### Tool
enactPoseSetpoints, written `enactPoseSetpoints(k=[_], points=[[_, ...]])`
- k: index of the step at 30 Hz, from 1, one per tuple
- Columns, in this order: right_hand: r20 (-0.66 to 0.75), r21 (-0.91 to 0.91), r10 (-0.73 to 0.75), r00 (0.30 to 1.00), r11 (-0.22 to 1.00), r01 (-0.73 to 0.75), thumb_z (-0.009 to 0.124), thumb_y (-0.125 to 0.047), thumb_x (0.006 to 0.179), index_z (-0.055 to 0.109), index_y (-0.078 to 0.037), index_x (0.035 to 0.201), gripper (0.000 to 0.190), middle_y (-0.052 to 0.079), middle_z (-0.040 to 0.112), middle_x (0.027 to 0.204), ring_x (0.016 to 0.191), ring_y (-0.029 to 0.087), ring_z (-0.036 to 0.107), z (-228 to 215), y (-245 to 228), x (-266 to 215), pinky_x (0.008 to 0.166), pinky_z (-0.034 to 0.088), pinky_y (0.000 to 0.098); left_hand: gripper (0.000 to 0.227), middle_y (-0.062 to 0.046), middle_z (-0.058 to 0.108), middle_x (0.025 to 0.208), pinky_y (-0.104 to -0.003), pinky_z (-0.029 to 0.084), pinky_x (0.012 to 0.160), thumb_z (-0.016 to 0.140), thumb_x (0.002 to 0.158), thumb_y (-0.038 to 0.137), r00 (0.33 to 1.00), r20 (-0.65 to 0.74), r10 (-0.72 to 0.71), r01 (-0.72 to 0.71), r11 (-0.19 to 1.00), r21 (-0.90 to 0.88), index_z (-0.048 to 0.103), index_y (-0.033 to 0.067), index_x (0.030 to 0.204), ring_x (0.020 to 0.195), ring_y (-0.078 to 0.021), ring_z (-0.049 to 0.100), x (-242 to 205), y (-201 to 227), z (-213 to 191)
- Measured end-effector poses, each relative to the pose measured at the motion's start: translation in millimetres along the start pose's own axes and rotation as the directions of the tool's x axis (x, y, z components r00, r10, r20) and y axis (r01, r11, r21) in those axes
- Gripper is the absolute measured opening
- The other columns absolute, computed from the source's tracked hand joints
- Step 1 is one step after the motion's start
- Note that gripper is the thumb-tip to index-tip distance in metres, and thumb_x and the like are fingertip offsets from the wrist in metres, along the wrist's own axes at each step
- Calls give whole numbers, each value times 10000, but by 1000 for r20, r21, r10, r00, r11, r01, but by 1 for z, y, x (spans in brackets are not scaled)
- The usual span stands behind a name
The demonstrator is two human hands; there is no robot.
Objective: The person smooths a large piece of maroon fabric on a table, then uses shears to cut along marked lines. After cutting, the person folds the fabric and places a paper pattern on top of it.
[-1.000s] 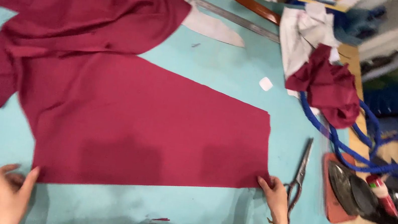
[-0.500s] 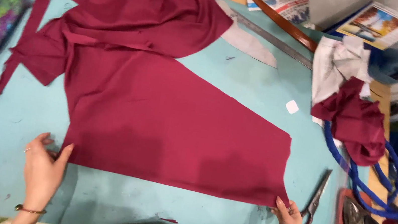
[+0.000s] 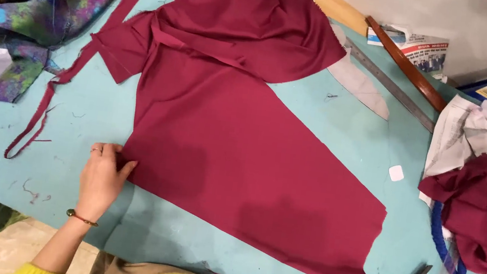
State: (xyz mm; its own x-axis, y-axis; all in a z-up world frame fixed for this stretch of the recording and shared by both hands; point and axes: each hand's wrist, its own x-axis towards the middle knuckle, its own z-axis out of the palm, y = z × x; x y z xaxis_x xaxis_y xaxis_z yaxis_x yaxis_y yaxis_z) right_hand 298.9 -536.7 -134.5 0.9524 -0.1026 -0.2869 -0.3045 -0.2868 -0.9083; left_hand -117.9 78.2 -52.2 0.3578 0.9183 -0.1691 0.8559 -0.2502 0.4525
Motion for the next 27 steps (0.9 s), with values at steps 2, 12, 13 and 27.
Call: enactPoseSetpoints(k=[2, 12, 13, 27], points=[[77, 115, -76, 994, 991, 67, 795, -135, 863, 654, -156, 1192, 359, -26, 572, 541, 533, 57, 584, 4, -6, -5, 537, 549, 224, 496, -166, 526, 1238, -568, 539, 714, 700, 940, 375, 998, 42, -49, 49, 999, 0, 546, 50, 1282, 936, -432, 638, -4, 12, -5], [118, 37, 21, 993, 999, -26, 774, -190, 888, 598, -108, 1259, 419, 61, 683, 729, 599, 121, 592, 11, -62, -34, 647, 513, 252, 556, -209, 783, 1107, -533, 537, 801, 557, 962, 591, 931, 323, -170, 83, 960, 266, 656, 106, 1215, 1051, -491, 698, 17, 6, -22], [142, 51, 31, 989, 998, -38, 771, -181, 894, 602, -117, 1247, 396, 64, 702, 746, 589, 126, 595, 11, -67, -36, 643, 510, 258, 470, -154, 806, 994, -446, 509, 798, 628, 950, 515, 903, 384, -192, 150, 979, 136, 747, 99, 1134, 934, -369, 693, 18, 10, -30], [329, 477, -244, 912, 876, 63, 749, -78, 932, 561, -135, 1316, 431, 42, 656, 894, 655, 130, 618, 128, -264, 124, 683, 533, 235, 441, 158, 581, 1457, -453, 515, 1010, 545, 975, 418, 856, 424, 298, 242, 493, -835, 484, 366, 1409, 1260, -92, 584, 208, 181, -114]])
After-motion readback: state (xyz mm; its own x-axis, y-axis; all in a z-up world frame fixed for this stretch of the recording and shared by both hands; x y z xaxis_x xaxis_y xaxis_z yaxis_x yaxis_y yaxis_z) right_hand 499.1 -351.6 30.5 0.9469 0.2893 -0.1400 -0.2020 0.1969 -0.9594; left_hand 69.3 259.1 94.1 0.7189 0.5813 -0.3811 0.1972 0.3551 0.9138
